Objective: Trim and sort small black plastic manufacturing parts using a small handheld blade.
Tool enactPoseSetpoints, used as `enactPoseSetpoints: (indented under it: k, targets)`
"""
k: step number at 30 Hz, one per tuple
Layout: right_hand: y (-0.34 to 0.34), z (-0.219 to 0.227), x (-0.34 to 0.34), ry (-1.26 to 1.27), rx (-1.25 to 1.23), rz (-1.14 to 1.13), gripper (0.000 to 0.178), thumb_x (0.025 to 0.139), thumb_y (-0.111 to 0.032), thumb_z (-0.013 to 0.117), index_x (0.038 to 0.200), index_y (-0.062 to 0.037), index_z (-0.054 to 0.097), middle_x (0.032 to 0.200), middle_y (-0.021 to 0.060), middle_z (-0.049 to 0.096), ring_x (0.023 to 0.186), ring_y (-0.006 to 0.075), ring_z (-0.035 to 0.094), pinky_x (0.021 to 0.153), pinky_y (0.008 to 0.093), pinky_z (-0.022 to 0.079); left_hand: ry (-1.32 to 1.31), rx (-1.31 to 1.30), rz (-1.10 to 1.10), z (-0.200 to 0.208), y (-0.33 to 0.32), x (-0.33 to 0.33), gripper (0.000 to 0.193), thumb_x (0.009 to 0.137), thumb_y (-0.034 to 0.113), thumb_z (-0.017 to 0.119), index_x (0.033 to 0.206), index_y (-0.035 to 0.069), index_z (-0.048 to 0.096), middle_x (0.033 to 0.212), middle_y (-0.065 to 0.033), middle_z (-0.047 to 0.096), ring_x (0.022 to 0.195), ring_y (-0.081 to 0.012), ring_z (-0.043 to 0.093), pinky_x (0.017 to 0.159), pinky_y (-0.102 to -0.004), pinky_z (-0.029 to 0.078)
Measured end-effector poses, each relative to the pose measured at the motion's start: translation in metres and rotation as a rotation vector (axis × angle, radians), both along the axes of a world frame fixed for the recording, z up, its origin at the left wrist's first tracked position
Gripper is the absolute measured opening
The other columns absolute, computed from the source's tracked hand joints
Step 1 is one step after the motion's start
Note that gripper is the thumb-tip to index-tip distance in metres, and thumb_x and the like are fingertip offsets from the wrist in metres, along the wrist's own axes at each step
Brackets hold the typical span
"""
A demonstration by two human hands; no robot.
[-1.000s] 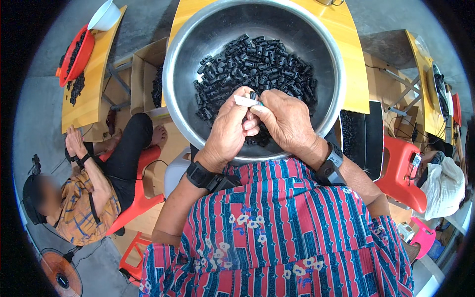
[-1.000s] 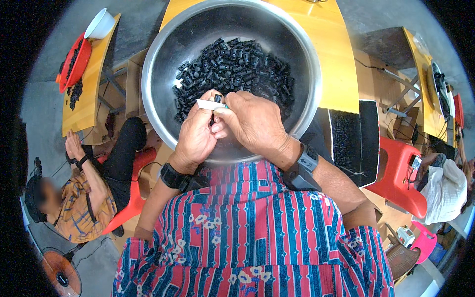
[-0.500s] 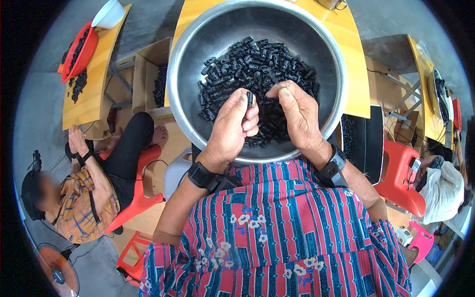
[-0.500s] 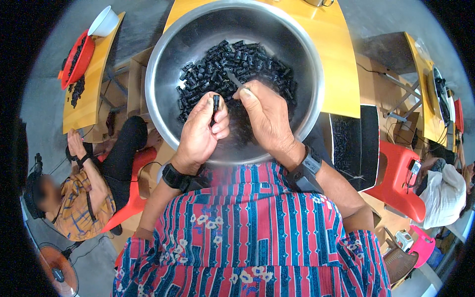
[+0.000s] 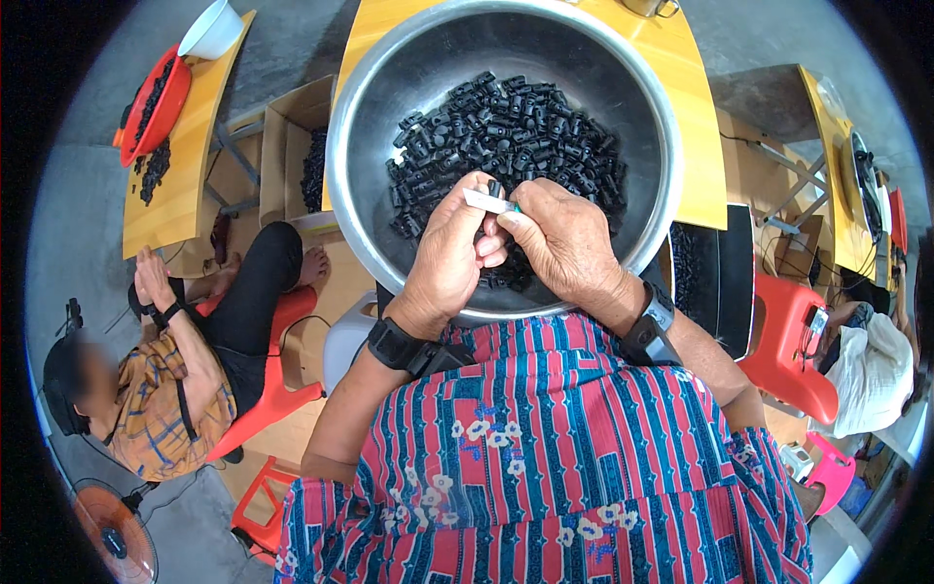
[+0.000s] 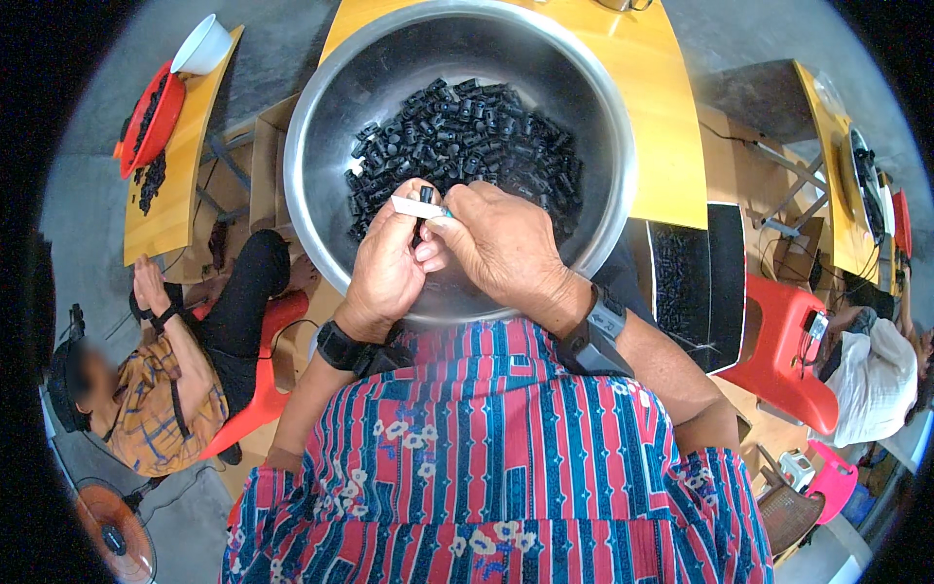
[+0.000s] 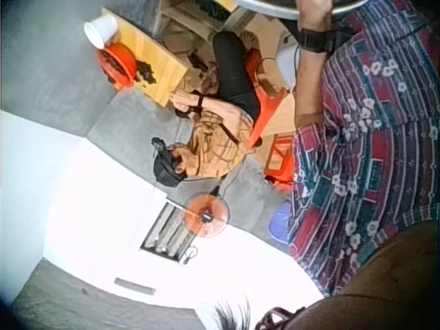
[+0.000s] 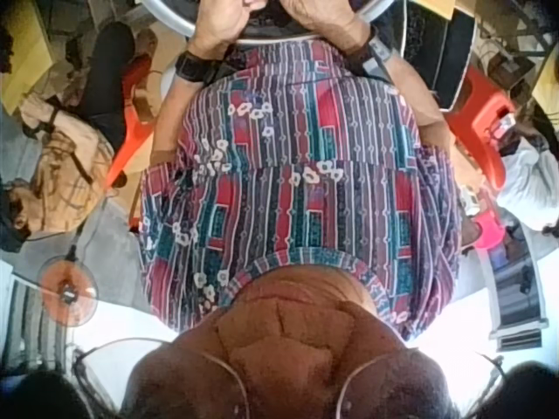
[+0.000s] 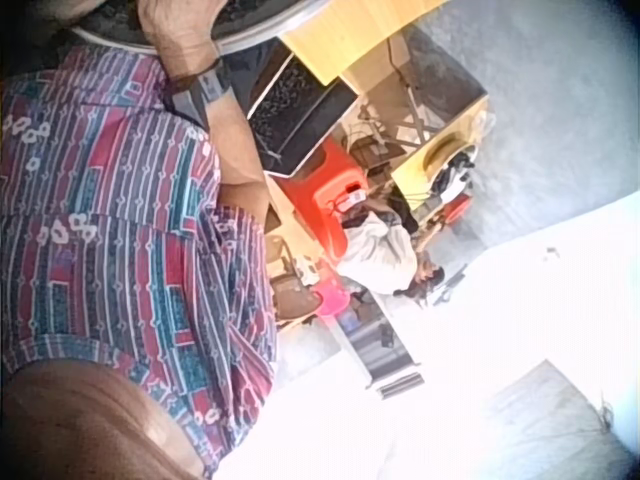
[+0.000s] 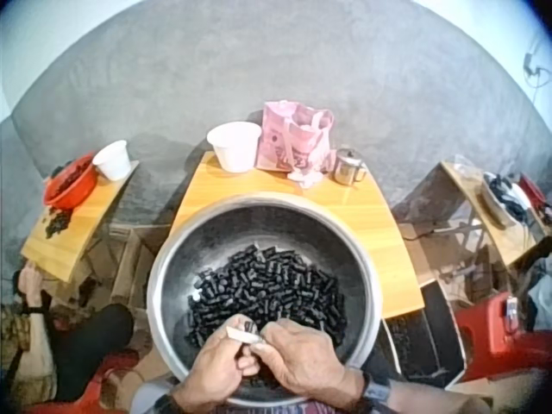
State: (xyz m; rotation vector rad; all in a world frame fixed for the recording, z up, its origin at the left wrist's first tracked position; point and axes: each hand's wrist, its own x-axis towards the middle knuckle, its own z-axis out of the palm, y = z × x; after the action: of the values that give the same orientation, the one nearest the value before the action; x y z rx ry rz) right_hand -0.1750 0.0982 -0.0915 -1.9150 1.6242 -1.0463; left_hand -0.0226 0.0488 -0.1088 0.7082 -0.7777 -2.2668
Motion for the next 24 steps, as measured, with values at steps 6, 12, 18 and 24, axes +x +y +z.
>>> enactPoseSetpoints:
  k: [6,12,18,24]
  targets:
    - [-0.0002,-0.0014,-0.0018,0.027,-0.001,0.018,0.023,0.094,-0.028,0.051,0.084,-0.0069,0.055,0.074,0.0135,0.055,0.072,0.0341,0.058,0.062,0.0431,0.046,0.010,0.014,-0.026,0.0019,-0.0010,0.0025,0.017,0.101,0.027,0.043,0.096,0.011,0.048,0.075,0.0044,0.040,0.060,-0.0036,0.034,0.053,-0.0179,0.032]
    - [-0.0002,0.0016,-0.0027,0.041,0.037,0.034,0.022,0.094,-0.026,0.050,0.084,-0.0059,0.053,0.074,0.0143,0.056,0.072,0.0347,0.058,0.062,0.0436,0.046,0.029,0.015,-0.066,0.0008,-0.0031,0.0022,0.015,0.101,0.026,0.045,0.099,0.012,0.049,0.074,0.0044,0.039,0.060,-0.0034,0.035,0.053,-0.0182,0.032]
    - [-0.0016,-0.0010,-0.0010,0.031,0.048,0.021,0.023,0.094,-0.025,0.049,0.084,-0.0056,0.053,0.074,0.0149,0.057,0.071,0.0357,0.059,0.062,0.0443,0.046,0.038,0.045,-0.053,-0.0026,-0.0008,0.0013,0.015,0.101,0.026,0.043,0.102,0.013,0.049,0.076,0.0043,0.040,0.062,-0.0039,0.036,0.055,-0.0185,0.033]
    - [-0.0025,-0.0028,-0.0004,-0.038,0.074,0.010,0.024,0.094,-0.025,0.050,0.082,-0.0056,0.053,0.074,0.0149,0.057,0.071,0.0367,0.059,0.061,0.0446,0.045,0.056,0.089,-0.034,-0.0072,-0.0003,0.0005,0.015,0.102,0.026,0.042,0.104,0.013,0.049,0.078,0.0038,0.041,0.063,-0.0042,0.037,0.056,-0.0187,0.034]
